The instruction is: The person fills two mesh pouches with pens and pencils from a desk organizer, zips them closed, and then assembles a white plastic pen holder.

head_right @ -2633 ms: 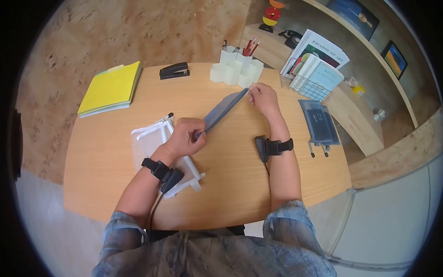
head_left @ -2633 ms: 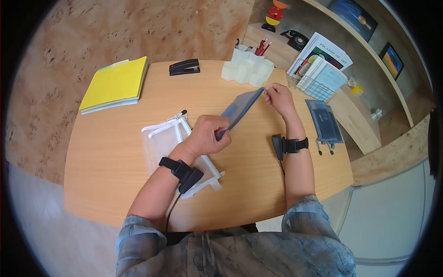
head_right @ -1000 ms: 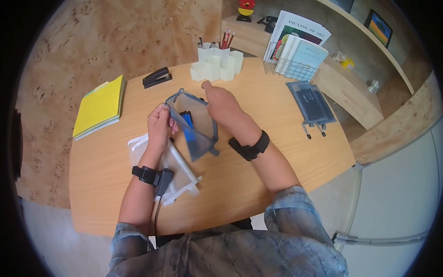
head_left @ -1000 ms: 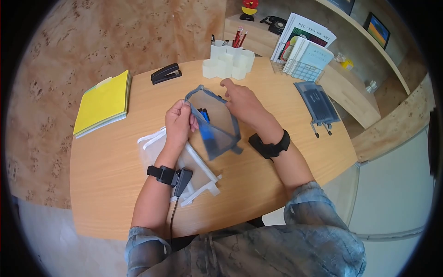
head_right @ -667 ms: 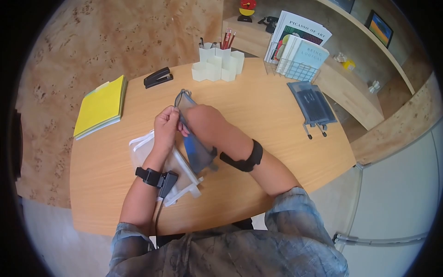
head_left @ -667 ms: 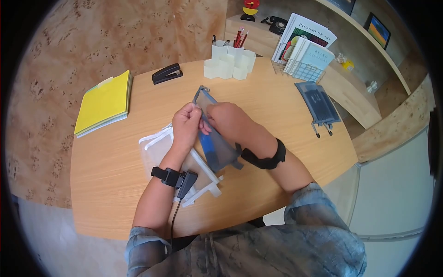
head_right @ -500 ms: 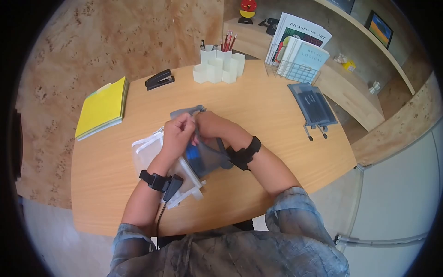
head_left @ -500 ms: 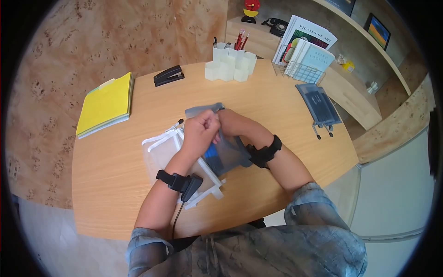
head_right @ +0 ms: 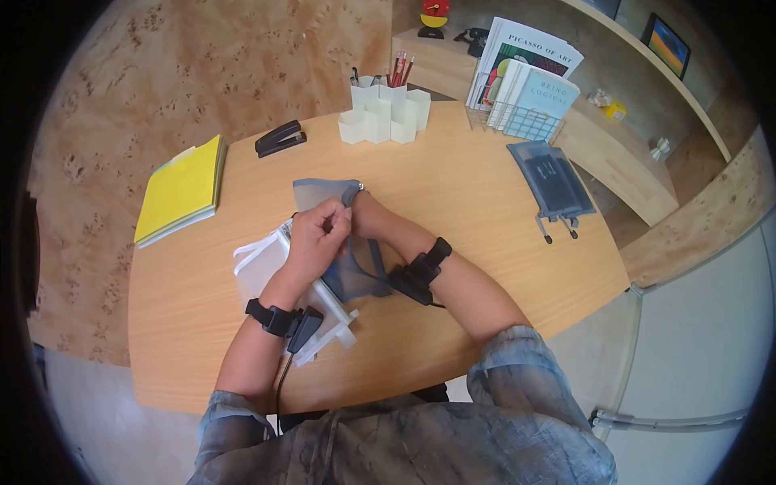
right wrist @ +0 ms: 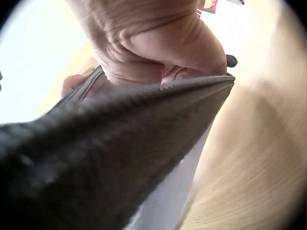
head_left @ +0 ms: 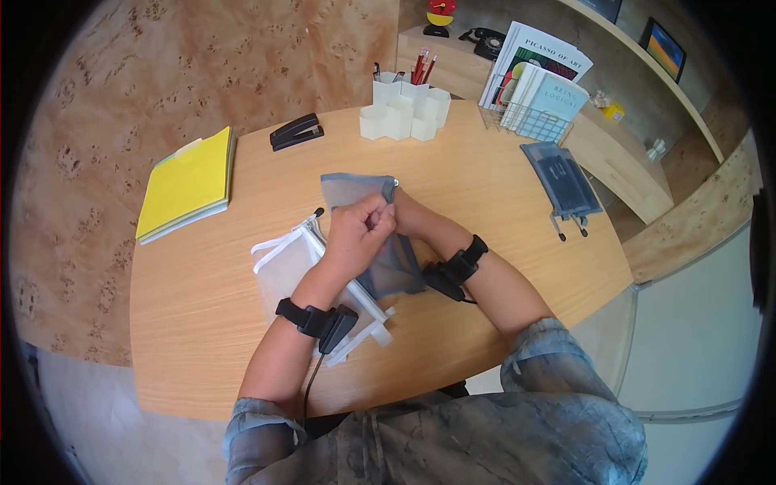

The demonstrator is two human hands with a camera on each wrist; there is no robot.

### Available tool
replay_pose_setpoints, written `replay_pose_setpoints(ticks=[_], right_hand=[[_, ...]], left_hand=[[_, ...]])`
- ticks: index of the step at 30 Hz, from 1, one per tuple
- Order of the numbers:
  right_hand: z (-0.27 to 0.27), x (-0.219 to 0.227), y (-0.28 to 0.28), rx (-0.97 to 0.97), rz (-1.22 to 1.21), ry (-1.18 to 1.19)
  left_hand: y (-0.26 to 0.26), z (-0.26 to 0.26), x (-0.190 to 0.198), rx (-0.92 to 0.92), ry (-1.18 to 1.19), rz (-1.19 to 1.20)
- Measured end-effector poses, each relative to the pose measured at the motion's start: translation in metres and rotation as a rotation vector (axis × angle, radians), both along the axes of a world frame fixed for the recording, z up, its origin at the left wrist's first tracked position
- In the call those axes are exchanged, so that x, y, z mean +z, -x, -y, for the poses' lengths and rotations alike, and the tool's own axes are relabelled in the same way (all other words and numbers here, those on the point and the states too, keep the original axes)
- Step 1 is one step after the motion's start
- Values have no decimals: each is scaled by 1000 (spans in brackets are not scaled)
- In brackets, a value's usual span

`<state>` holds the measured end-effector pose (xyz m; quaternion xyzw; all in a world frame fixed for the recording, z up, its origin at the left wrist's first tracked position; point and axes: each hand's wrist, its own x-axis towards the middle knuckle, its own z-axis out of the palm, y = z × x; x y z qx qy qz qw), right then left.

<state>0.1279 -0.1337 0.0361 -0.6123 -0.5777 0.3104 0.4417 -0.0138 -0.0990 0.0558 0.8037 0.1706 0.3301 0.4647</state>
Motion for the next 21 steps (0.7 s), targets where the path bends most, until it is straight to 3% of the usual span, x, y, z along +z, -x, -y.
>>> replay_pose_setpoints(ticks=[6,9,15,18,21], right_hand=[[-8,-9,0,-9,-374,144],[-10,-15,-5,114,-498,170],[-6,-7,5,-44,-370,104],[-3,11,9,-109,-277,220],[-14,-10,-1,108,-451,-53]], left_hand=[[-3,-6,-8,19,2,48],[-2,-3,-5,5,-24,22],[-4,-7,-13,46,-56,61],[-2,-11,-15,52,123,18],[1,-28,-28,247,0,117]])
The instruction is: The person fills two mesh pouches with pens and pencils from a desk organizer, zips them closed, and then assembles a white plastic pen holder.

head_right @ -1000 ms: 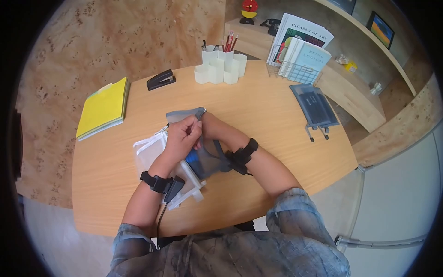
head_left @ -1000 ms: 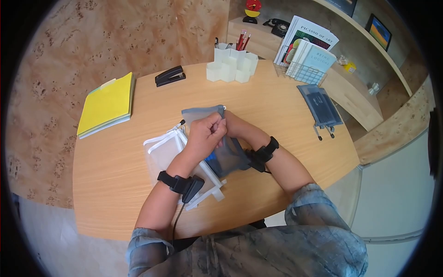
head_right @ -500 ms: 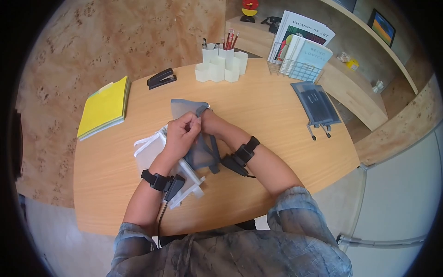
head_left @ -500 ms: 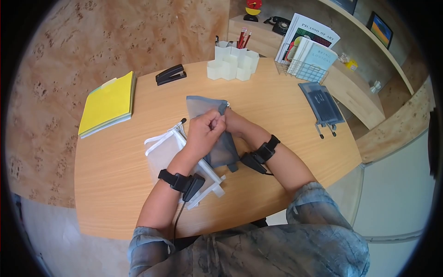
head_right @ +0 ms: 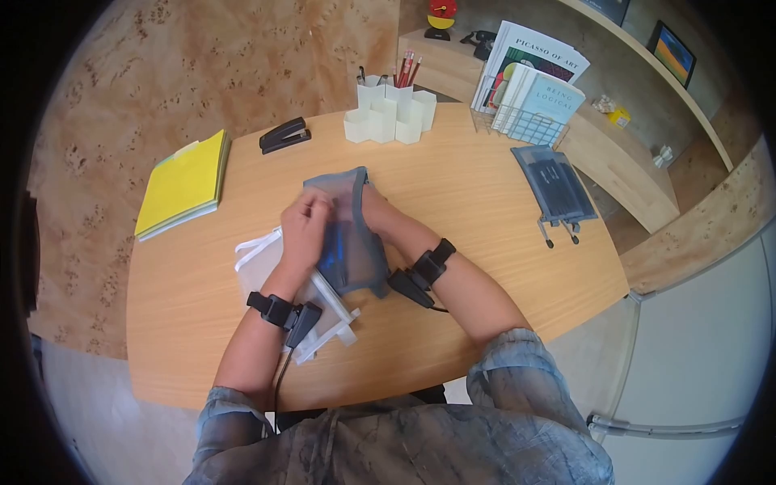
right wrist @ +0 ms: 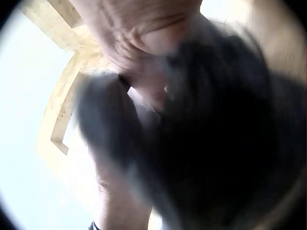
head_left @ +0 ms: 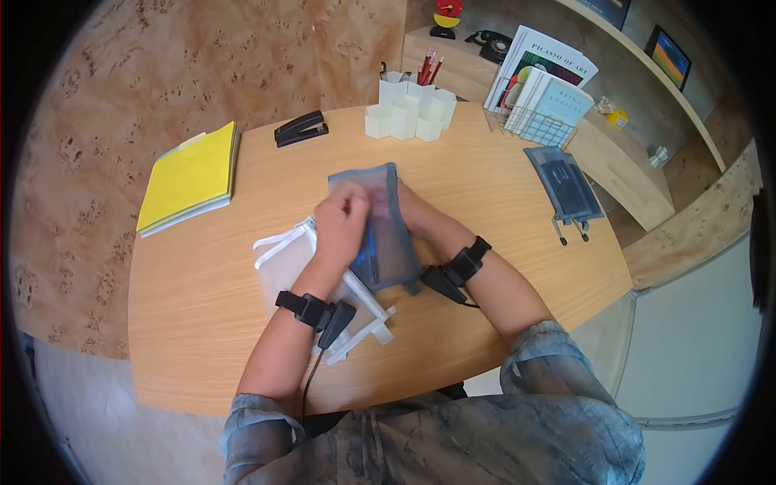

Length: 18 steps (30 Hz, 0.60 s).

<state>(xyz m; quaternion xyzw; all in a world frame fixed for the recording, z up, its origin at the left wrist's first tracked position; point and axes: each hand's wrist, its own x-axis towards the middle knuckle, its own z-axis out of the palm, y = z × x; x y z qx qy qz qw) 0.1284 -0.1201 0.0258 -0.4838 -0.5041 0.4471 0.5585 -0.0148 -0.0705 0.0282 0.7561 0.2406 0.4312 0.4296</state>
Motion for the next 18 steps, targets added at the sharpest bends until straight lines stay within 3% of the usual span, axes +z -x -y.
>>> replay_pose_setpoints(ticks=[3,6,9,12,15,18], right_hand=[[-4,-7,-14,-25,-48,183],[1,6,-10,-55,-92,159],[-4,-5,-15,-75,-109,156],[-8,-8,-21,-41,-104,200],[-4,-2,-15,-128,-78,137],[-3,6,-14,-113,-35,63]], left_hand=[[-2,-31,-27,425,-44,-4],[3,-40,-37,378,149,-163],[-1,-36,-33,176,385,-136],[-8,-26,-33,72,681,49],[0,-31,-30,-308,993,203],[5,-19,-8,-443,1125,263]])
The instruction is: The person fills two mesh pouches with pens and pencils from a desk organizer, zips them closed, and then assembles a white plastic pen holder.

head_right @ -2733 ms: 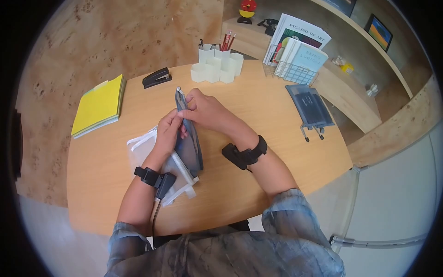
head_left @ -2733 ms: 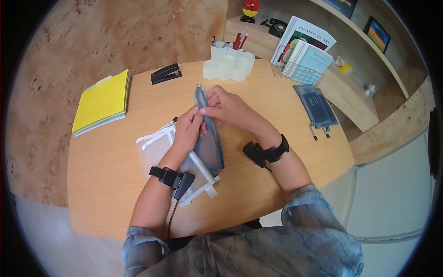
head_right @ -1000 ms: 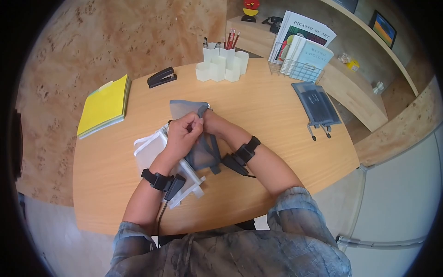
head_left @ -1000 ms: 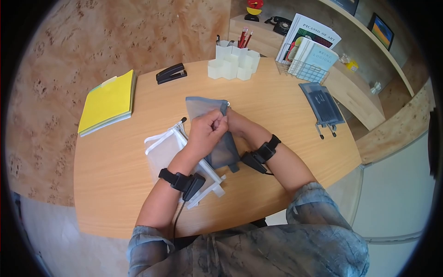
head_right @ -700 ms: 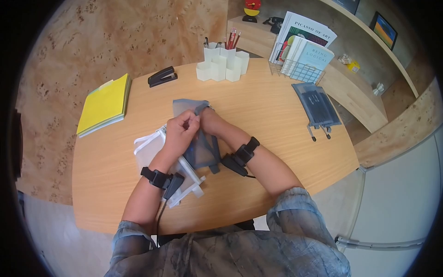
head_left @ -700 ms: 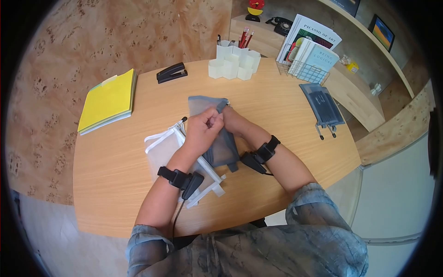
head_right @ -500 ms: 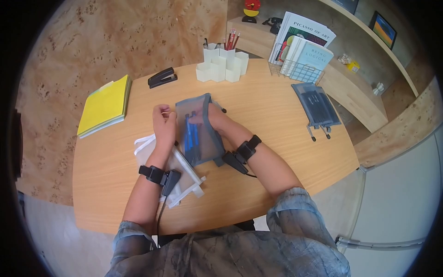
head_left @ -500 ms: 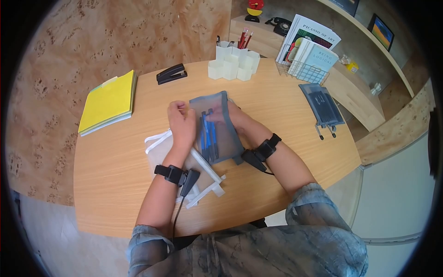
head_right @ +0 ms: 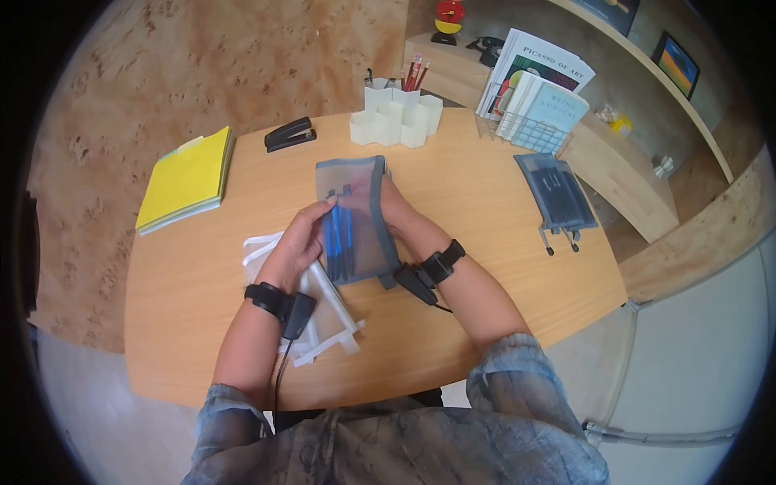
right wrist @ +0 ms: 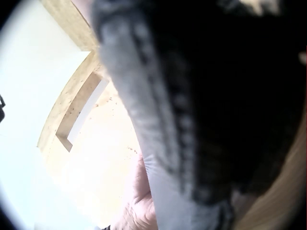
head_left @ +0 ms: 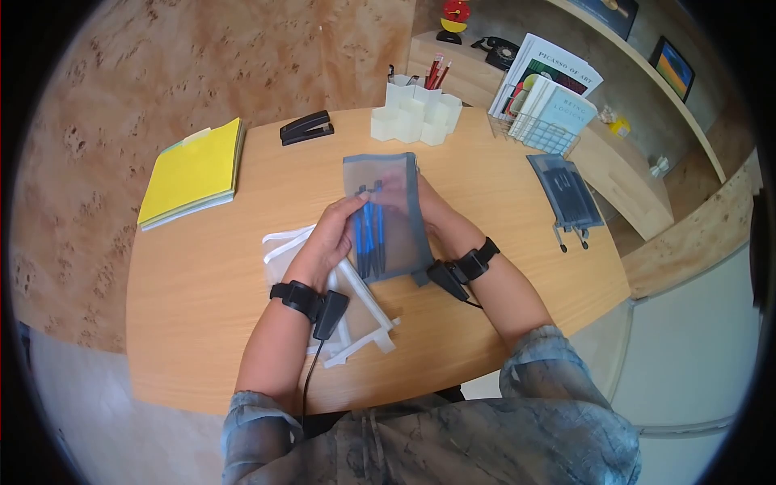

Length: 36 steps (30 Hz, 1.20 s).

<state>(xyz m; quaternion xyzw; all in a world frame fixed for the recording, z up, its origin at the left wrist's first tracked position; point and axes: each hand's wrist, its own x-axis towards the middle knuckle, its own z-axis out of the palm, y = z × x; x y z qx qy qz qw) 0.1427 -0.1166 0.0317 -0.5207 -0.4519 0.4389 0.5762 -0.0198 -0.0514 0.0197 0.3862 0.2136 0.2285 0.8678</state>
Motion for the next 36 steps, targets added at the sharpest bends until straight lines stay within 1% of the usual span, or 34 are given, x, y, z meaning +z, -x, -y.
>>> replay_pose_setpoints(ticks=[3,6,9,12,15,17,18,21,24,27,30,36], right_hand=[[5,9,3,-161,172,25],[2,11,-4,-173,282,-138],[2,29,-8,-149,246,-51],[5,40,-14,-155,332,-45],[9,46,-2,-137,325,29],[12,49,9,-136,346,-22],[12,50,12,-136,355,-48],[11,51,13,-197,346,49],[6,37,-3,-210,442,7],[9,42,-7,-228,320,-29],[10,51,-6,-270,247,-47],[13,62,-9,-313,173,-96]], left_hand=[[0,-3,-9,-49,-32,46],[-1,-3,-9,-23,-20,110],[0,-1,-4,23,7,167],[2,2,3,50,64,204],[1,-2,-4,29,97,210],[2,-4,-4,-20,102,220],[2,-4,-5,-45,104,225],[-2,-3,-12,-3,-44,188],[-3,-4,-13,12,16,195],[-1,-5,-14,59,15,163],[-2,-6,-16,80,28,160],[-3,-5,-14,109,65,209]])
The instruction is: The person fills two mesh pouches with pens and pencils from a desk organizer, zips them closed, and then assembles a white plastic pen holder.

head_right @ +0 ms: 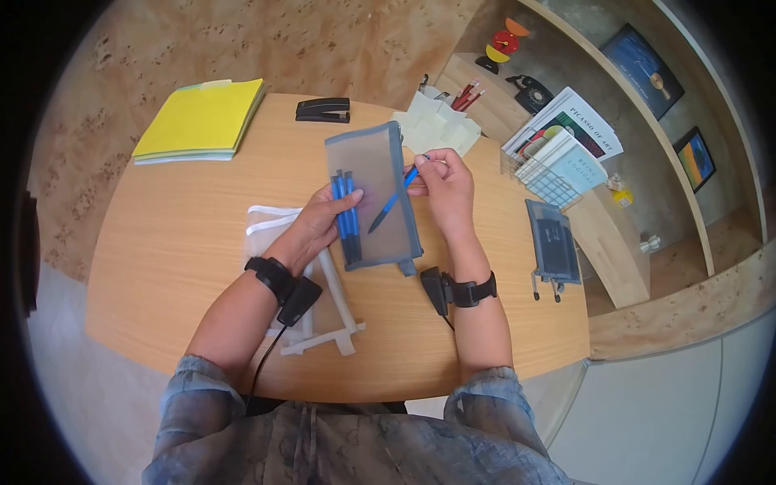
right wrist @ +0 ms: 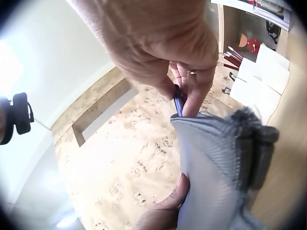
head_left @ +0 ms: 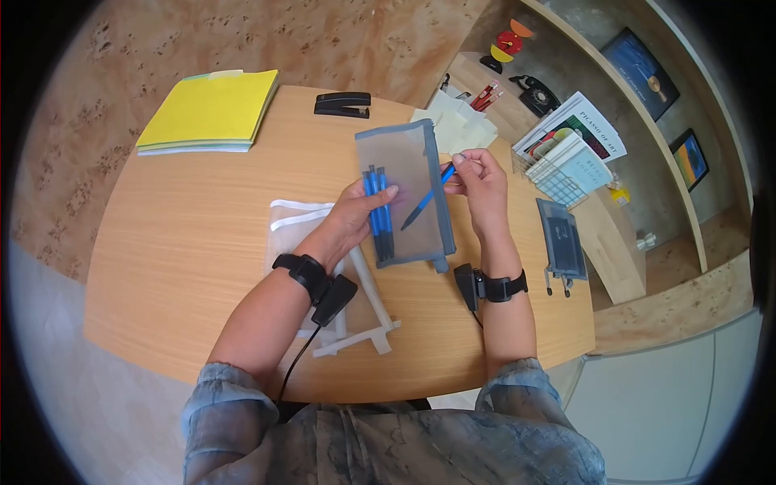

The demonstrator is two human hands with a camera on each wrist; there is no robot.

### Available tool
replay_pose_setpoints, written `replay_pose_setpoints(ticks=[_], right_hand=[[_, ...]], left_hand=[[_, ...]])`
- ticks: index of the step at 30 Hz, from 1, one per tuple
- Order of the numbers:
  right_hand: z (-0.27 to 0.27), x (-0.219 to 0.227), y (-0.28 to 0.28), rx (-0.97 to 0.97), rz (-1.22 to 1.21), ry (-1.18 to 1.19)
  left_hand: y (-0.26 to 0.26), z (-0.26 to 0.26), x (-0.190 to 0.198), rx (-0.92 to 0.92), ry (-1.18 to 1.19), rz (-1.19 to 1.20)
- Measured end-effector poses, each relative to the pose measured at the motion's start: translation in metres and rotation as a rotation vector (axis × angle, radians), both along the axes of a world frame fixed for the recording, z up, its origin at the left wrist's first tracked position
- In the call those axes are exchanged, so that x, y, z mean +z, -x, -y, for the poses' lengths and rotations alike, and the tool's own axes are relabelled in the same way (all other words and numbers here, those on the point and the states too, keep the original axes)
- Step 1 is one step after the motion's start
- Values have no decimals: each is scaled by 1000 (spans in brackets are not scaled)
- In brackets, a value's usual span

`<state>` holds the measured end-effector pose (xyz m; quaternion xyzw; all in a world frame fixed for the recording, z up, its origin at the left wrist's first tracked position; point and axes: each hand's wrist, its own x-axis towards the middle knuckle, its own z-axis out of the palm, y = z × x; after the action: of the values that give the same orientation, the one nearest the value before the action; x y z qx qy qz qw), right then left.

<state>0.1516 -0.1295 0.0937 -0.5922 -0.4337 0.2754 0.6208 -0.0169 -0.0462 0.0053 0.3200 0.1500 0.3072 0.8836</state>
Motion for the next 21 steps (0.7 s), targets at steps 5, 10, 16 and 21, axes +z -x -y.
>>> replay_pose_setpoints(ticks=[5,10,16,21], right_hand=[[5,7,-17,-96,9,-103],[7,11,-42,-255,-8,-240],[-13,10,-62,-359,28,-429],[-61,20,-66,-374,281,-486]], left_hand=[[0,-2,-3,11,7,7],[-3,-5,-9,26,5,30],[-3,-5,-9,69,21,26],[-2,-3,-3,104,69,51]])
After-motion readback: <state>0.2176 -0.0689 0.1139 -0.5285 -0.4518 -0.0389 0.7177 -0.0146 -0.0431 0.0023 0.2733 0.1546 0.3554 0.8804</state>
